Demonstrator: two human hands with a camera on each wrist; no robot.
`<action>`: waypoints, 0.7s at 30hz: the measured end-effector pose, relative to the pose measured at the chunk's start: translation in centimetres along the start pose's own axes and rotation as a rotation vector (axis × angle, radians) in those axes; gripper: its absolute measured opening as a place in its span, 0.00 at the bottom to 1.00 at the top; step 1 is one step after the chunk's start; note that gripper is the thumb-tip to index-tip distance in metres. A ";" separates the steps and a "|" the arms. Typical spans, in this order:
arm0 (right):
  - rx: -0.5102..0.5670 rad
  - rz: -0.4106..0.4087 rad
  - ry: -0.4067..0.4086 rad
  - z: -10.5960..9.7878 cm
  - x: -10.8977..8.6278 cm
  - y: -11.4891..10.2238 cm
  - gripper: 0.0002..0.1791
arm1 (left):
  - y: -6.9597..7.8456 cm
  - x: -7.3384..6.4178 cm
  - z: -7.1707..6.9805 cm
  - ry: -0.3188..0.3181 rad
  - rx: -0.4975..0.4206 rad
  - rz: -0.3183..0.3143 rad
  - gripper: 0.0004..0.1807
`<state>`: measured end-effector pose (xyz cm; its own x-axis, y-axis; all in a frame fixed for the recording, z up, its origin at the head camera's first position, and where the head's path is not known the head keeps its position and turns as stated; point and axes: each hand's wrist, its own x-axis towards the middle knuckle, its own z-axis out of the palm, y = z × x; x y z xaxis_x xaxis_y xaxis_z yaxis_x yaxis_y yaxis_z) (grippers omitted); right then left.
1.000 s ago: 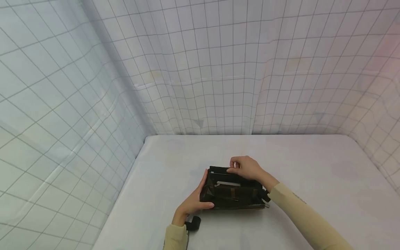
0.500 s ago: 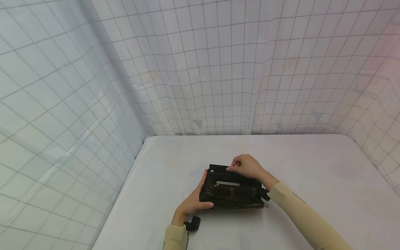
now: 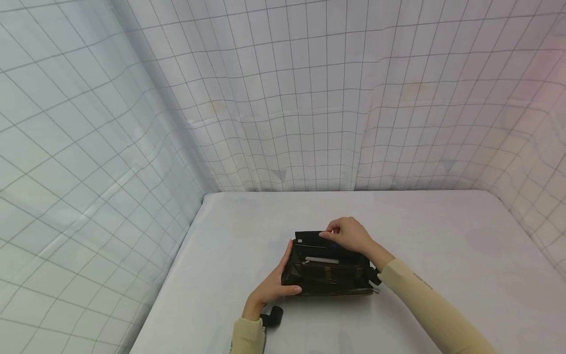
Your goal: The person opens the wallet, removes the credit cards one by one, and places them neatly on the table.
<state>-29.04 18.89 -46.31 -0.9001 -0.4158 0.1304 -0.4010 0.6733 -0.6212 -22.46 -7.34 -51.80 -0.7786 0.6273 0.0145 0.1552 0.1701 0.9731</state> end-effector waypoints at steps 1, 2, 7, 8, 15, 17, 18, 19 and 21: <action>0.000 -0.002 0.010 0.0 0.0 0.0 0.14 | -0.4 0.1 0.0 0.006 0.002 0.000 0.63; -0.001 -0.005 0.020 0.0 -0.1 0.0 0.14 | -0.8 0.2 0.0 0.013 0.007 0.001 0.63; -0.025 -0.018 0.061 -0.1 -0.1 0.1 0.13 | -2.6 0.7 0.1 0.043 0.011 0.007 0.63; -0.027 -0.018 0.067 -0.2 0.0 0.1 0.13 | -2.7 0.7 0.1 0.047 0.010 0.010 0.62; -0.030 0.015 0.100 -0.5 0.0 -0.1 0.14 | -1.4 0.6 0.0 0.038 -0.005 0.013 0.62; -0.020 0.021 0.103 -0.6 0.0 -0.1 0.14 | -0.4 0.4 0.0 0.028 -0.007 0.004 0.62; -0.013 0.022 0.105 -0.6 -0.1 -0.1 0.14 | 0.1 0.3 0.0 0.023 -0.009 0.000 0.62; -0.005 0.022 0.111 -0.7 -0.1 0.0 0.14 | 0.5 0.2 0.0 0.018 -0.008 -0.004 0.62; 0.010 0.019 0.126 -0.7 -0.1 0.0 0.14 | 1.0 0.0 0.0 0.014 -0.006 -0.012 0.62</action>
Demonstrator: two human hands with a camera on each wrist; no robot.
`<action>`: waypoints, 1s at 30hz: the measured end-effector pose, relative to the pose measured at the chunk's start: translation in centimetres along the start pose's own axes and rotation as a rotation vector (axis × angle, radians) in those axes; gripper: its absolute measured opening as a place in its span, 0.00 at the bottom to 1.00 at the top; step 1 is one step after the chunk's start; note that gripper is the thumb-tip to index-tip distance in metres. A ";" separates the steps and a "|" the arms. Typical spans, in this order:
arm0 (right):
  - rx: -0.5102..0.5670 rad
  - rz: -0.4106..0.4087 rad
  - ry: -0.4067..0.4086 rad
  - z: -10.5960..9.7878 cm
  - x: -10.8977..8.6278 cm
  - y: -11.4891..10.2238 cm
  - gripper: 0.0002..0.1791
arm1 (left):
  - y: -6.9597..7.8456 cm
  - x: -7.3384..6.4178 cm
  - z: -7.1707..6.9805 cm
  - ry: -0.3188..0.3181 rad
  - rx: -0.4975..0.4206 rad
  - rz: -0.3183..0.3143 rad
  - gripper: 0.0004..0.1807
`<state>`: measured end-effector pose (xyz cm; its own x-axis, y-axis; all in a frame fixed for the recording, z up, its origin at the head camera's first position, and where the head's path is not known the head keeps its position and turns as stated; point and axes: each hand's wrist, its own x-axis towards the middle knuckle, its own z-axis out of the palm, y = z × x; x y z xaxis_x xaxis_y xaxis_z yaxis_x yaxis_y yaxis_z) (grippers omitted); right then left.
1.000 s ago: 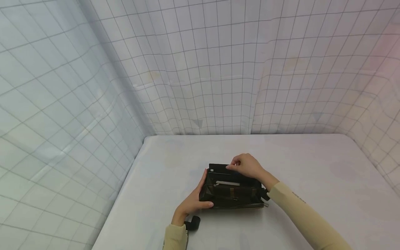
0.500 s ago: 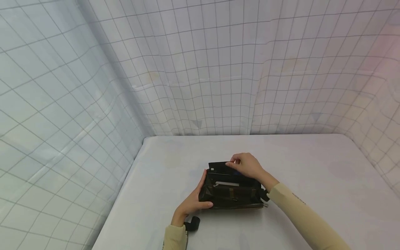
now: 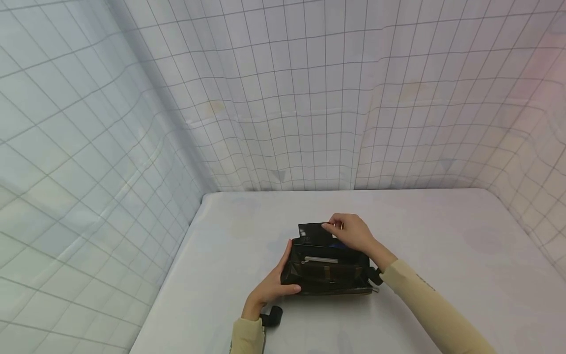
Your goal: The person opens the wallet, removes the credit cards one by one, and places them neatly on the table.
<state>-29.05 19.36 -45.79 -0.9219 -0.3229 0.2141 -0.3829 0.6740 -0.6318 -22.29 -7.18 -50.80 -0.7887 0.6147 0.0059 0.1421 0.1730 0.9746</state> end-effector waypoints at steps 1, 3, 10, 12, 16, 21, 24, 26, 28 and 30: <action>0.007 -0.002 0.009 0.0 0.0 0.0 0.14 | 0.0 0.0 0.0 -0.001 0.003 -0.002 0.62; 0.024 -0.006 0.026 -0.1 -0.1 0.1 0.14 | 0.0 0.0 0.1 -0.002 0.012 -0.004 0.62; 0.094 0.030 0.062 -1.1 -0.2 0.3 0.16 | -0.5 0.2 0.1 0.008 0.031 -0.012 0.62; 0.120 0.045 0.069 -1.6 -0.4 0.4 0.16 | -1.2 0.4 0.0 0.014 0.036 -0.011 0.62; 0.160 0.063 0.091 -2.7 -0.8 0.8 0.16 | -2.8 0.9 0.0 0.027 0.043 -0.007 0.62; 0.162 0.103 0.121 -3.8 -1.5 2.2 0.16 | -3.2 0.8 0.1 0.042 0.047 -0.003 0.61; 0.142 0.142 0.137 -4.4 -2.0 3.4 0.18 | -3.2 0.8 0.2 0.040 0.048 -0.006 0.60; 0.127 0.167 0.146 -4.8 -2.4 4.3 0.19 | -3.2 0.8 0.2 0.033 0.048 -0.013 0.60; 0.113 0.189 0.151 -5.1 -2.8 5.1 0.20 | -2.9 0.8 0.1 0.025 0.044 -0.013 0.61; 0.103 0.205 0.153 -5.5 -3.1 5.9 0.20 | -2.2 0.7 0.1 0.016 0.044 -0.010 0.61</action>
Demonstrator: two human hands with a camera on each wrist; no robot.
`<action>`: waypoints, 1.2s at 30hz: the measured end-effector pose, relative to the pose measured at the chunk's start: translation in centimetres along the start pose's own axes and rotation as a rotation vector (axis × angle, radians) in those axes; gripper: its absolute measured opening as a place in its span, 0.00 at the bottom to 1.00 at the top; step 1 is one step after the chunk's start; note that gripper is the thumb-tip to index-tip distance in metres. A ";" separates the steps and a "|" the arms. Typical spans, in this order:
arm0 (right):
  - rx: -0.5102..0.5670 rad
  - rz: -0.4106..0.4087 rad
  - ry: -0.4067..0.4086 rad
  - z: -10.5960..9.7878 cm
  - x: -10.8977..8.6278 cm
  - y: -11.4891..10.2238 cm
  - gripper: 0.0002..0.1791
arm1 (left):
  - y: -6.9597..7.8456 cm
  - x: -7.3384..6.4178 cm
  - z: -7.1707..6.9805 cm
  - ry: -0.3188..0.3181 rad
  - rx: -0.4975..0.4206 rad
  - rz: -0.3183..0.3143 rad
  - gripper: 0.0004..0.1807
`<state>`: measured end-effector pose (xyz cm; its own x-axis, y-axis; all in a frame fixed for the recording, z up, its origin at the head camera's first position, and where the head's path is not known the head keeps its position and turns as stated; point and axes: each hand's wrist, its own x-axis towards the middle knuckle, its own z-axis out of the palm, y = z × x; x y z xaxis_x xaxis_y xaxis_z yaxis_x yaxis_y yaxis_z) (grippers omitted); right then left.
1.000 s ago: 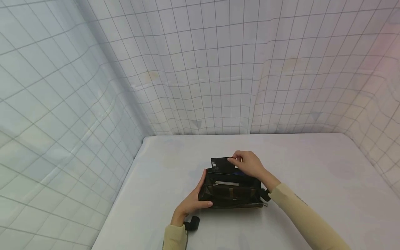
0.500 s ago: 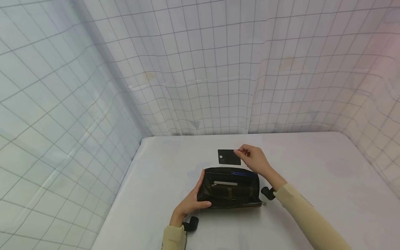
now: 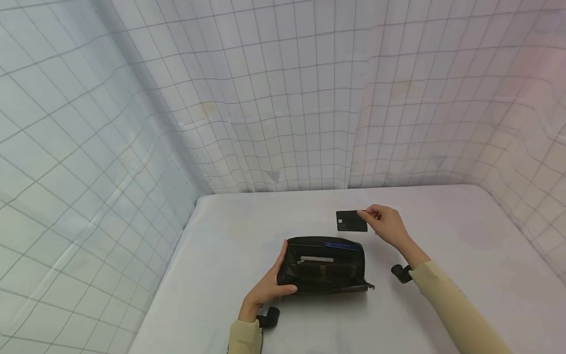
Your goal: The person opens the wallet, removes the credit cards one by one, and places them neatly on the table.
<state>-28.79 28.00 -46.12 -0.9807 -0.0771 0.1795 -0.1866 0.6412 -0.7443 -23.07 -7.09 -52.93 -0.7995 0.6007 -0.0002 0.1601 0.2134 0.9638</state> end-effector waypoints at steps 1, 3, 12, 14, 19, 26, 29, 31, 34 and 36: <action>-0.005 0.008 0.000 -0.2 -0.1 0.4 0.20 | 0.4 -0.1 0.0 -0.004 -0.001 0.001 0.61; -0.014 0.023 -0.004 -0.6 -0.4 1.2 0.20 | 1.3 -0.3 0.0 -0.009 0.000 0.003 0.61; -0.078 0.078 -0.081 -1.7 -1.5 4.4 0.22 | 2.7 -0.8 0.0 -0.008 0.002 -0.003 0.61; -0.092 0.085 -0.097 -1.9 -1.7 5.1 0.22 | 2.7 -0.9 0.0 -0.008 0.000 -0.005 0.61; -0.099 0.098 -0.138 -2.1 -2.1 6.3 0.22 | 2.6 -0.9 0.0 -0.018 -0.001 -0.012 0.61; -0.089 0.116 -0.179 -2.3 -2.3 7.3 0.22 | 2.6 -0.8 0.0 -0.022 -0.010 -0.011 0.61; -0.115 0.129 -0.185 -2.2 -2.5 7.7 0.23 | 1.9 -0.6 0.0 -0.020 -0.017 -0.019 0.61; -0.166 0.140 -0.185 -2.2 -2.5 8.0 0.24 | 1.8 -0.7 0.0 -0.022 -0.023 -0.022 0.61; -0.258 0.144 -0.178 -2.1 -2.4 8.3 0.25 | 1.9 -0.7 0.0 -0.024 -0.016 -0.010 0.60; -0.308 0.149 -0.176 -2.1 -2.3 8.3 0.25 | 2.6 -0.8 -0.1 -0.030 -0.015 -0.004 0.61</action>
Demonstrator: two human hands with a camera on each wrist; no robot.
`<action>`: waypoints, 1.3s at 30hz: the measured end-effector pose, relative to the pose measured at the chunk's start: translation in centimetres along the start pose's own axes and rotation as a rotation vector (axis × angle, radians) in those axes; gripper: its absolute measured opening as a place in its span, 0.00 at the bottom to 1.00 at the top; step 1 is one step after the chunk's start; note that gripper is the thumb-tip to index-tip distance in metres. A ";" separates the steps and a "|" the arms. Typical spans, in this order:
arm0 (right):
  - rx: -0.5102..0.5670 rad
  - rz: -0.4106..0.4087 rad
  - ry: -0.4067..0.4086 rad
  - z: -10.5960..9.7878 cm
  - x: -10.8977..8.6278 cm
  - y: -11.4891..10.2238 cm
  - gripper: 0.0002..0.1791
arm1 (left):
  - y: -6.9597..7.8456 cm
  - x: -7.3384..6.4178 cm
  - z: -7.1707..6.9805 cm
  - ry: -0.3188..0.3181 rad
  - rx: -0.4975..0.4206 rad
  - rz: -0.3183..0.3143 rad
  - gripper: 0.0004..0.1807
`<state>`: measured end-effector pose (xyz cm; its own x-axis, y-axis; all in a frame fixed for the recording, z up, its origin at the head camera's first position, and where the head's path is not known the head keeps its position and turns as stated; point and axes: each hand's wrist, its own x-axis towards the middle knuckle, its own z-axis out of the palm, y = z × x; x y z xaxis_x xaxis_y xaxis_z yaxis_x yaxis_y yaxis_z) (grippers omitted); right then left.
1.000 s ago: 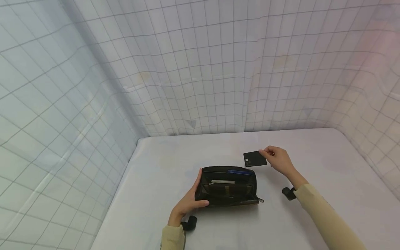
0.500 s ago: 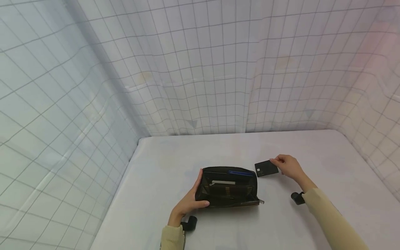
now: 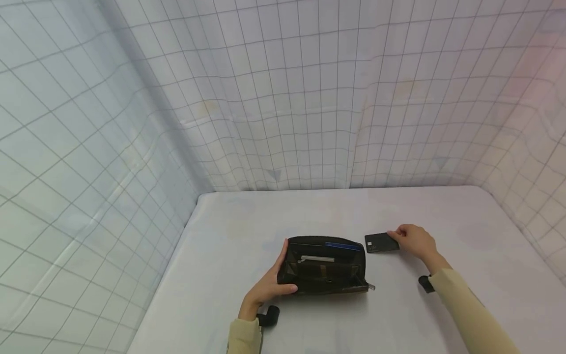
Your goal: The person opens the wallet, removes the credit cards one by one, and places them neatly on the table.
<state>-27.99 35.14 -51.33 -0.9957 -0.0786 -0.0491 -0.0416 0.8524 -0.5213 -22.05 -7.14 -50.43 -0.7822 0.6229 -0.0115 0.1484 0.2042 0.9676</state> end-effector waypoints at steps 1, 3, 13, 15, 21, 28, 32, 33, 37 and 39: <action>-0.017 -0.001 0.003 0.0 0.0 0.0 0.25 | 0.1 0.0 0.0 -0.001 0.001 0.002 0.61; -0.036 -0.003 0.000 0.0 0.0 -0.1 0.25 | 0.1 0.1 -0.1 0.001 0.002 0.008 0.61; -0.087 -0.016 -0.070 0.1 -0.2 0.4 0.24 | -0.1 0.1 -0.1 -0.001 0.017 -0.009 0.62; -0.081 -0.020 -0.064 0.1 -0.1 0.5 0.24 | -0.1 0.1 -0.1 0.004 0.021 -0.003 0.62; -0.065 -0.006 -0.097 0.3 0.0 0.8 0.26 | -0.1 0.1 -0.1 0.005 0.030 0.001 0.63; -0.049 0.002 -0.135 1.1 -0.4 1.2 0.25 | -0.5 -0.3 0.0 -0.004 0.004 -0.007 0.62; -0.031 -0.015 -0.139 1.1 -0.5 1.1 0.25 | -0.7 -0.3 -0.1 -0.002 -0.004 -0.004 0.63; -0.030 -0.016 -0.140 1.1 -0.4 1.0 0.24 | -0.7 -0.3 -0.1 -0.001 -0.002 -0.001 0.62; -0.011 0.000 -0.167 0.7 -0.1 0.9 0.24 | -0.7 -0.1 -0.1 0.007 -0.007 0.005 0.61; 0.004 0.006 -0.184 0.5 0.0 0.8 0.24 | -0.6 0.0 -0.2 0.009 -0.010 0.010 0.61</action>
<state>-27.98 35.58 -52.19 -0.9639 -0.1672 -0.2073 -0.0349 0.8510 -0.5240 -22.23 -7.40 -51.02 -0.7862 0.6179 0.0000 0.1502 0.1910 0.9700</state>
